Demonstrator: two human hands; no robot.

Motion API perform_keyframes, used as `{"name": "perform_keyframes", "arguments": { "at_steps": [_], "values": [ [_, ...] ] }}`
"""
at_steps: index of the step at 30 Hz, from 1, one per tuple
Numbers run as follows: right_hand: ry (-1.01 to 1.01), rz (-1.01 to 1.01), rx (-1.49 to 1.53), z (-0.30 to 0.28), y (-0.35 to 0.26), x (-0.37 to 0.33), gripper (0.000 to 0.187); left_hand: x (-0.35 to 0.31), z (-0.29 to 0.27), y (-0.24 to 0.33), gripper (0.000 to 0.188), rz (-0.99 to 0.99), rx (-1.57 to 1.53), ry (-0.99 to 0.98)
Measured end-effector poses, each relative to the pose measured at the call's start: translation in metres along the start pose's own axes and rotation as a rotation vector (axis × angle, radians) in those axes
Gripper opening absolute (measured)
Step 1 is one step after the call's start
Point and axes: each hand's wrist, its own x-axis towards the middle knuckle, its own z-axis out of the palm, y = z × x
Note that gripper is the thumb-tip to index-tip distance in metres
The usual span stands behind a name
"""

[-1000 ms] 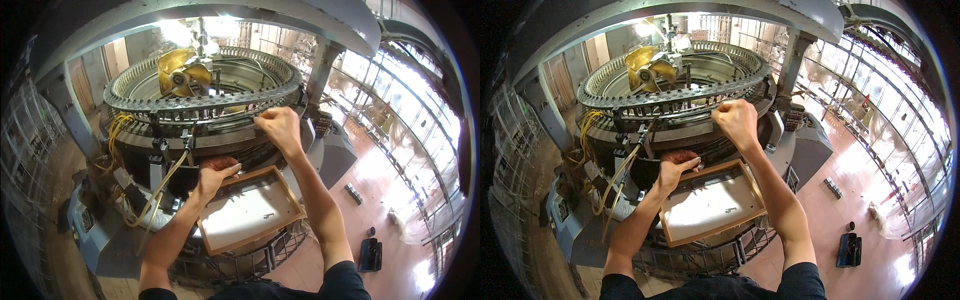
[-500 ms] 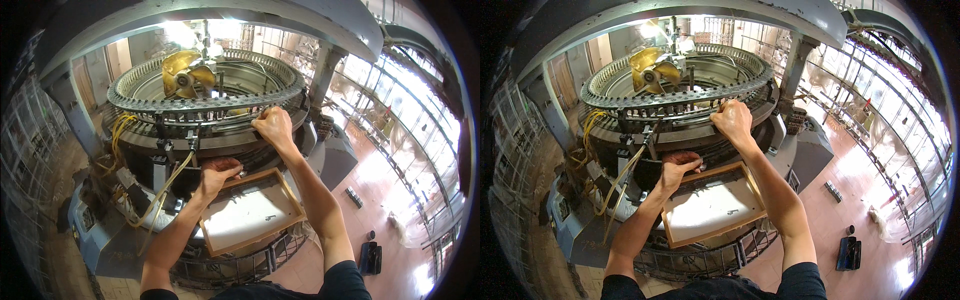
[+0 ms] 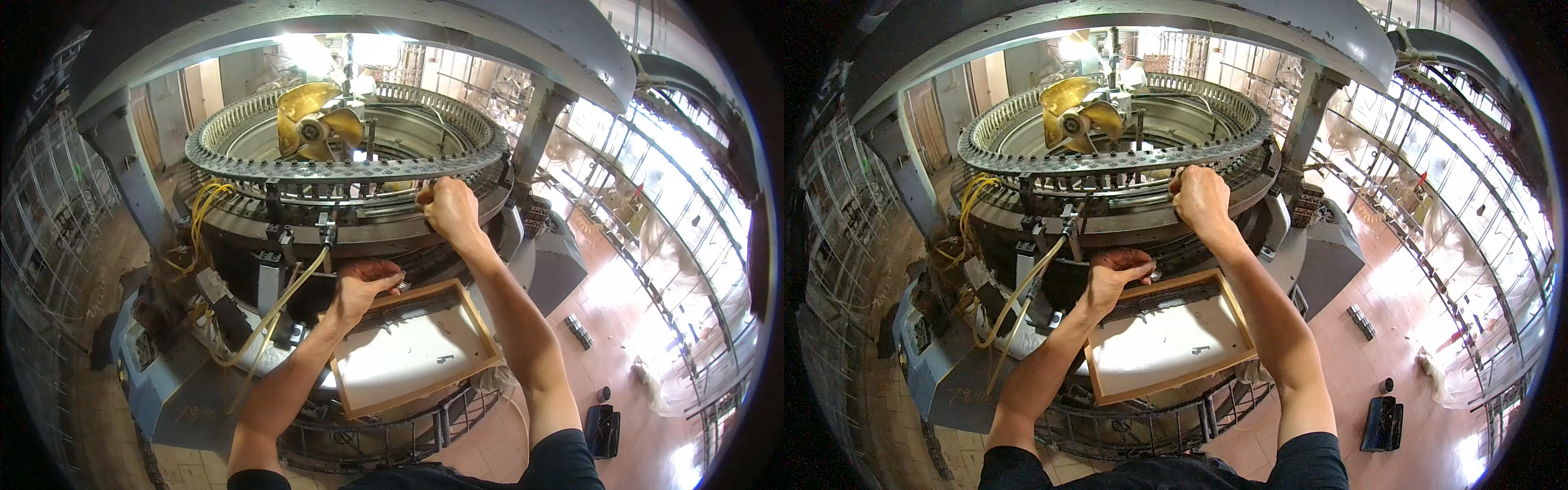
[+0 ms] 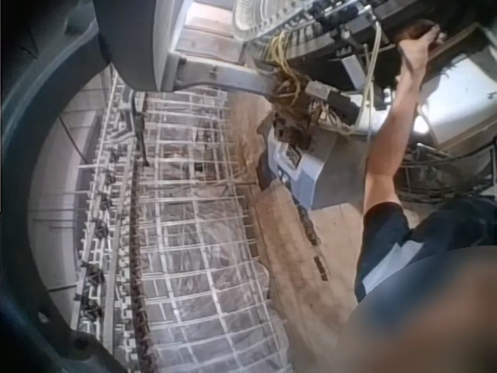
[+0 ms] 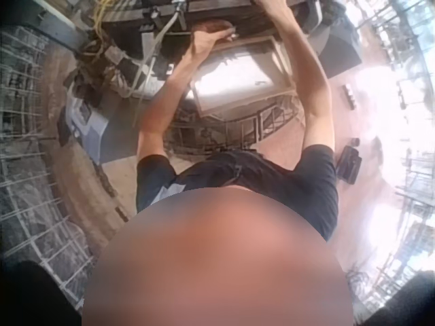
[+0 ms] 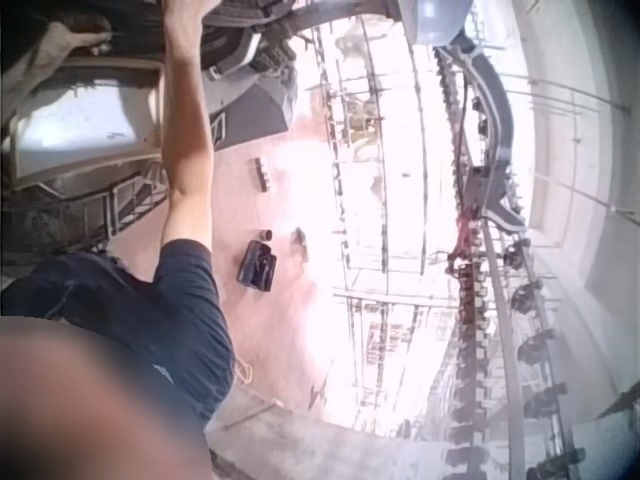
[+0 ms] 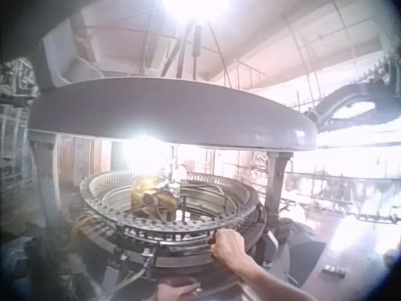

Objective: The person assembles a large circular industrial machine by inserting small metal pins into slots around its perimeter. They use a screwdriver to tighten components and repeatedly place pins into the machine's ring structure.

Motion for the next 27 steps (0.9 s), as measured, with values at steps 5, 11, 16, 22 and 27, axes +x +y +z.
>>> {"name": "perform_keyframes", "arguments": {
  "at_steps": [5,11,16,22,27],
  "values": [
    [-0.158,-0.116,-0.117,-0.006,-0.002,0.007,0.038,0.001,0.0,0.001,0.015,0.017,-0.011,-0.01],
    [-0.181,-0.317,-0.189,-0.002,0.0,0.005,0.045,0.0,0.001,0.001,0.014,0.007,-0.008,-0.001],
    [-0.048,-0.182,-0.276,-0.009,0.02,0.009,0.025,0.001,-0.001,-0.002,0.013,0.017,-0.015,-0.002],
    [0.203,-0.266,0.076,-0.031,0.0,-0.05,0.021,0.003,-0.005,-0.005,0.015,0.012,-0.052,0.023],
    [0.066,0.0,0.511,-0.006,-0.033,-0.144,0.018,-0.005,0.006,-0.001,0.013,0.014,-0.006,0.031]
  ]
}}
